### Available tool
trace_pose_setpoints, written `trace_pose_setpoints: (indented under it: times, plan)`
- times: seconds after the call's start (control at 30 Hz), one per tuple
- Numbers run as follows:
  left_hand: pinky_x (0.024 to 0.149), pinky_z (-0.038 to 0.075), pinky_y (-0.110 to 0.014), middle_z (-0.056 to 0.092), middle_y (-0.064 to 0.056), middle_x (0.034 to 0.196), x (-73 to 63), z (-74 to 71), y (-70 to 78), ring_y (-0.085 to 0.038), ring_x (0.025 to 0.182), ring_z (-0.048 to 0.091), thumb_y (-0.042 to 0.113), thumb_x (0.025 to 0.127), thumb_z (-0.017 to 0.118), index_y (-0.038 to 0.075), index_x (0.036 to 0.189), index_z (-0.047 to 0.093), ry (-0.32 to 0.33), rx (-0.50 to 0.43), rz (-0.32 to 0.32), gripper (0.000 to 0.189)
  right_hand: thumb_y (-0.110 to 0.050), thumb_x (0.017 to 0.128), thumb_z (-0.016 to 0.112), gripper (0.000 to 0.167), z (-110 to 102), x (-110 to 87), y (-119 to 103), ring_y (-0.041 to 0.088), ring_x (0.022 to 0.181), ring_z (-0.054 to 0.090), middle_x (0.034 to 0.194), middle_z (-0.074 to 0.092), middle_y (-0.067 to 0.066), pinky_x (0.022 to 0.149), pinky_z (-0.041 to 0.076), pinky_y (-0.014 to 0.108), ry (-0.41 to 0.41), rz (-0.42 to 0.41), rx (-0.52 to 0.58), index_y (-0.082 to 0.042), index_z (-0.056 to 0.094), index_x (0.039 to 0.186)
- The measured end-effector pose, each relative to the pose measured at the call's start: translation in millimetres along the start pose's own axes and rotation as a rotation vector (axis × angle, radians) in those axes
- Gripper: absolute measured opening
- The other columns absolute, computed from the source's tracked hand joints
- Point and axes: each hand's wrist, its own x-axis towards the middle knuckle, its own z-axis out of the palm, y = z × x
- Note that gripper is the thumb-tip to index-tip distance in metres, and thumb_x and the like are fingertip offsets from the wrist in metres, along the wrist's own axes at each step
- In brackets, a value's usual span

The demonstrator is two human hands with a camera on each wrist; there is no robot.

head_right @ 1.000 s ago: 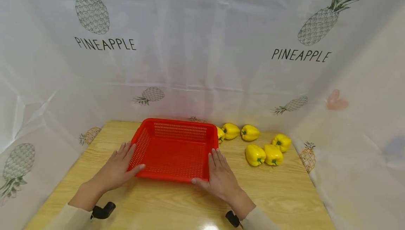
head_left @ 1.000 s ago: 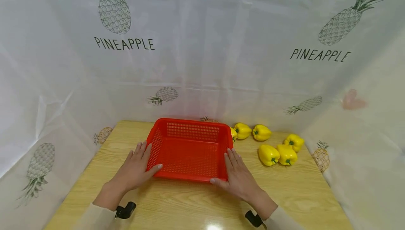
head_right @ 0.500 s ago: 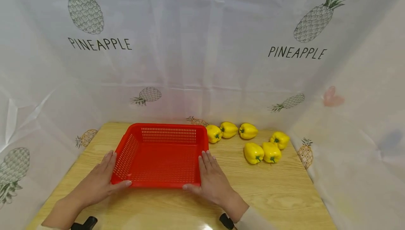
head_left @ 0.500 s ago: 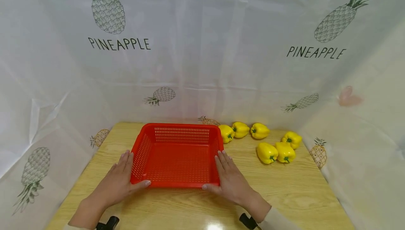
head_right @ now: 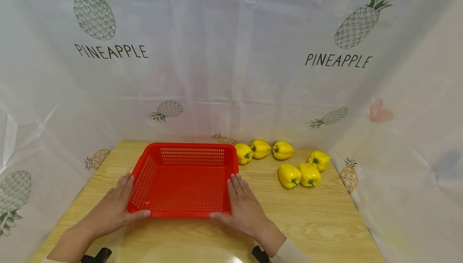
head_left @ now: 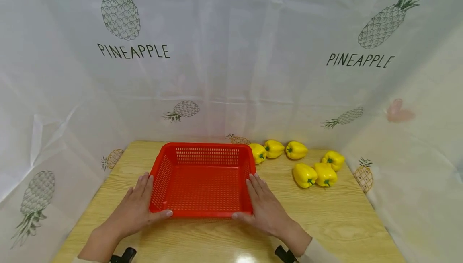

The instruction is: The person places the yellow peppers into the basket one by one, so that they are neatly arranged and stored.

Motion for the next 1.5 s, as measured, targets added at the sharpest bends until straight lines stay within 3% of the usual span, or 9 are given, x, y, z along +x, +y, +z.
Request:
trace_pose_setpoints:
  times: [0.13, 0.3, 0.5, 0.9, 1.1, 1.33, 1.5]
  plan:
    - [0.121, 0.018, -0.077, 0.014, -0.034, 0.171, 0.6, 0.2, -1.4, -0.056, 0.156, 0.018, 0.081, 0.08, 0.071, -0.012, 0.163, 0.014, -0.004, 0.006, 0.006, 0.137, -0.069, 0.099, 0.058, 0.097, -5, 1.8, 5, 0.041, 0.159, 0.029, 0.17, 0.033, 0.021, 0.13, 0.025, 0.056, 0.059, 0.012, 0.052, 0.003, 0.038, 0.161]
    - [0.12, 0.021, -0.077, 0.017, -0.035, 0.17, 0.5, 1.0, -1.6, -0.056, 0.155, 0.021, 0.084, 0.08, 0.068, -0.013, 0.163, 0.015, 0.01, 0.033, 0.026, 0.137, -0.053, 0.101, 0.066, 0.082, -16, 7.9, 21, 0.045, 0.147, 0.046, 0.158, 0.048, 0.024, 0.125, 0.034, 0.061, 0.223, 0.0, 0.072, 0.007, 0.048, 0.153]
    - [0.121, 0.02, -0.077, 0.016, -0.035, 0.17, 0.1, 1.2, -2.4, -0.056, 0.155, 0.02, 0.086, 0.08, 0.066, -0.012, 0.163, 0.015, 0.013, 0.03, 0.013, 0.139, -0.047, 0.098, 0.074, 0.078, -26, 14.8, 57, 0.045, 0.135, 0.055, 0.148, 0.055, 0.026, 0.108, 0.052, 0.062, 0.346, 0.037, -0.013, 0.008, 0.052, 0.148]
    - [0.121, 0.021, -0.076, 0.015, -0.034, 0.171, 1.4, 1.7, -5.4, -0.055, 0.156, 0.02, 0.084, 0.081, 0.067, -0.012, 0.164, 0.015, 0.025, 0.031, 0.018, 0.137, -0.035, 0.088, 0.086, 0.07, -27, 18.3, 115, 0.049, 0.109, 0.062, 0.123, 0.065, 0.031, 0.09, 0.058, 0.061, 0.47, 0.019, -0.21, 0.014, 0.061, 0.131]
    - [0.121, 0.023, -0.075, 0.017, -0.036, 0.17, 0.3, 2.3, -5.4, -0.056, 0.154, 0.023, 0.082, 0.082, 0.068, -0.013, 0.162, 0.016, 0.029, 0.05, 0.028, 0.135, -0.038, 0.088, 0.086, 0.073, -27, 35.4, 128, 0.048, 0.111, 0.062, 0.123, 0.065, 0.032, 0.093, 0.056, 0.06, 0.458, -0.016, -0.288, 0.014, 0.06, 0.132]
    - [0.122, 0.021, -0.074, 0.014, -0.034, 0.171, 2.3, 0.1, -7.2, -0.055, 0.156, 0.02, 0.084, 0.082, 0.066, -0.013, 0.163, 0.016, 0.025, 0.031, 0.027, 0.135, -0.045, 0.092, 0.082, 0.074, -23, 78.8, 128, 0.046, 0.112, 0.063, 0.125, 0.065, 0.03, 0.092, 0.057, 0.06, 0.384, -0.005, -0.343, 0.011, 0.059, 0.133]
    - [0.122, 0.021, -0.075, 0.015, -0.034, 0.171, 1.8, 0.3, -6.9, -0.055, 0.156, 0.019, 0.083, 0.082, 0.067, -0.013, 0.163, 0.016, 0.02, 0.018, 0.032, 0.135, -0.048, 0.094, 0.079, 0.073, -20, 107.2, 123, 0.046, 0.119, 0.058, 0.131, 0.061, 0.027, 0.099, 0.054, 0.062, 0.302, 0.026, -0.328, 0.008, 0.057, 0.135]
